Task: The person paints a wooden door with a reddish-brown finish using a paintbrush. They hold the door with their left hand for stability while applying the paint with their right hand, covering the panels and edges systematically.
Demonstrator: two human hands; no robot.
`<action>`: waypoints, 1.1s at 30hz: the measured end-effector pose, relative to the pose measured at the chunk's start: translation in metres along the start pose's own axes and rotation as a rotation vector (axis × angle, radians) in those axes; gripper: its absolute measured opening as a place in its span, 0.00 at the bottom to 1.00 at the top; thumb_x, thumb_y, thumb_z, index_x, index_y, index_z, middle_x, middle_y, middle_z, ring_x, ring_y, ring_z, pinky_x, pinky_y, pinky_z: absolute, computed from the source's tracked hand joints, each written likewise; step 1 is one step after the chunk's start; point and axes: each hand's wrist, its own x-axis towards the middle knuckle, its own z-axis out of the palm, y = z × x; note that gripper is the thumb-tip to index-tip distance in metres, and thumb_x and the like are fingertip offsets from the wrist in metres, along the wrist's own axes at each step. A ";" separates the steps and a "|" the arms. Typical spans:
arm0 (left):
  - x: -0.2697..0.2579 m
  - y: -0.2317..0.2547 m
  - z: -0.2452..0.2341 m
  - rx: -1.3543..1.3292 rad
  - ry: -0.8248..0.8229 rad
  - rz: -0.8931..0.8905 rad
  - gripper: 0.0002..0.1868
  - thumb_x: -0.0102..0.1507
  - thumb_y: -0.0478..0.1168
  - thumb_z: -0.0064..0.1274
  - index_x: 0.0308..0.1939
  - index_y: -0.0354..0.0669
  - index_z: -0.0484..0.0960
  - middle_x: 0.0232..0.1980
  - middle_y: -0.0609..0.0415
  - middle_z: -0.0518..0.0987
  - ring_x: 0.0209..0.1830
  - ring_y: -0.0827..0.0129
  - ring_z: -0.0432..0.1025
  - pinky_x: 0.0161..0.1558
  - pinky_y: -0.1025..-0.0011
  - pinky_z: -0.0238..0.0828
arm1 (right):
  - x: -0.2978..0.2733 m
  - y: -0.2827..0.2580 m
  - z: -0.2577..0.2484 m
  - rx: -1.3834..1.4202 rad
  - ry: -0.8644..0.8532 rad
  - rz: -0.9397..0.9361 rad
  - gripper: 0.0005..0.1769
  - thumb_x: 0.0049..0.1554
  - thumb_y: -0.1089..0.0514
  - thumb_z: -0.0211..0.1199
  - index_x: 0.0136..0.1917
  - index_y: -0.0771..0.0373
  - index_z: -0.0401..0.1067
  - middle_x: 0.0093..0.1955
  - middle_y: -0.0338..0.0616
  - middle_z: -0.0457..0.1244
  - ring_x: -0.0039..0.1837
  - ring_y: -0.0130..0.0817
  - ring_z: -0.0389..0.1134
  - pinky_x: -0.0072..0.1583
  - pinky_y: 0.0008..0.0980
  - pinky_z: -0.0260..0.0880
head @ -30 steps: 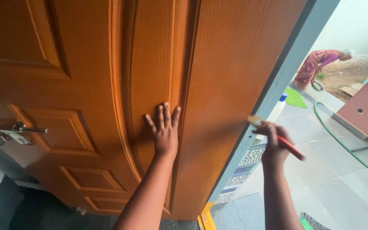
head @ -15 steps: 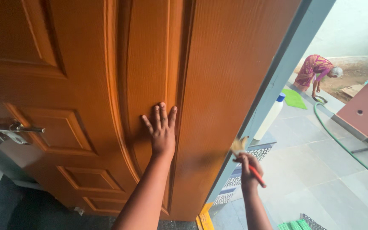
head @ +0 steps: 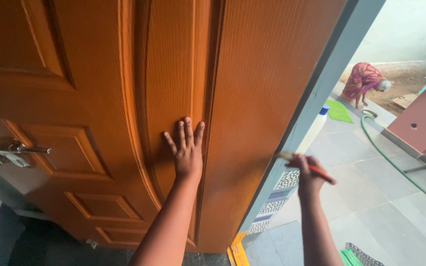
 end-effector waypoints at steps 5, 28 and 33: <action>0.001 -0.001 -0.010 0.059 -0.065 0.016 0.46 0.65 0.36 0.47 0.83 0.59 0.41 0.85 0.43 0.41 0.84 0.51 0.35 0.73 0.29 0.29 | 0.001 -0.118 0.027 0.044 0.008 -0.449 0.08 0.66 0.62 0.56 0.47 0.71 0.71 0.52 0.50 0.69 0.50 0.37 0.74 0.57 0.40 0.79; -0.001 0.004 0.002 -0.002 0.005 -0.016 0.46 0.67 0.36 0.47 0.83 0.61 0.38 0.85 0.47 0.40 0.85 0.53 0.36 0.75 0.31 0.29 | -0.075 0.150 -0.060 -0.341 -0.089 0.469 0.11 0.59 0.60 0.64 0.48 0.73 0.76 0.41 0.54 0.71 0.41 0.43 0.76 0.45 0.34 0.74; 0.002 0.003 -0.005 0.025 -0.099 0.002 0.48 0.65 0.36 0.48 0.82 0.62 0.37 0.85 0.46 0.39 0.85 0.53 0.35 0.73 0.31 0.28 | -0.033 0.116 -0.030 -0.167 -0.087 0.272 0.11 0.61 0.60 0.62 0.47 0.74 0.72 0.41 0.52 0.70 0.42 0.42 0.74 0.46 0.35 0.76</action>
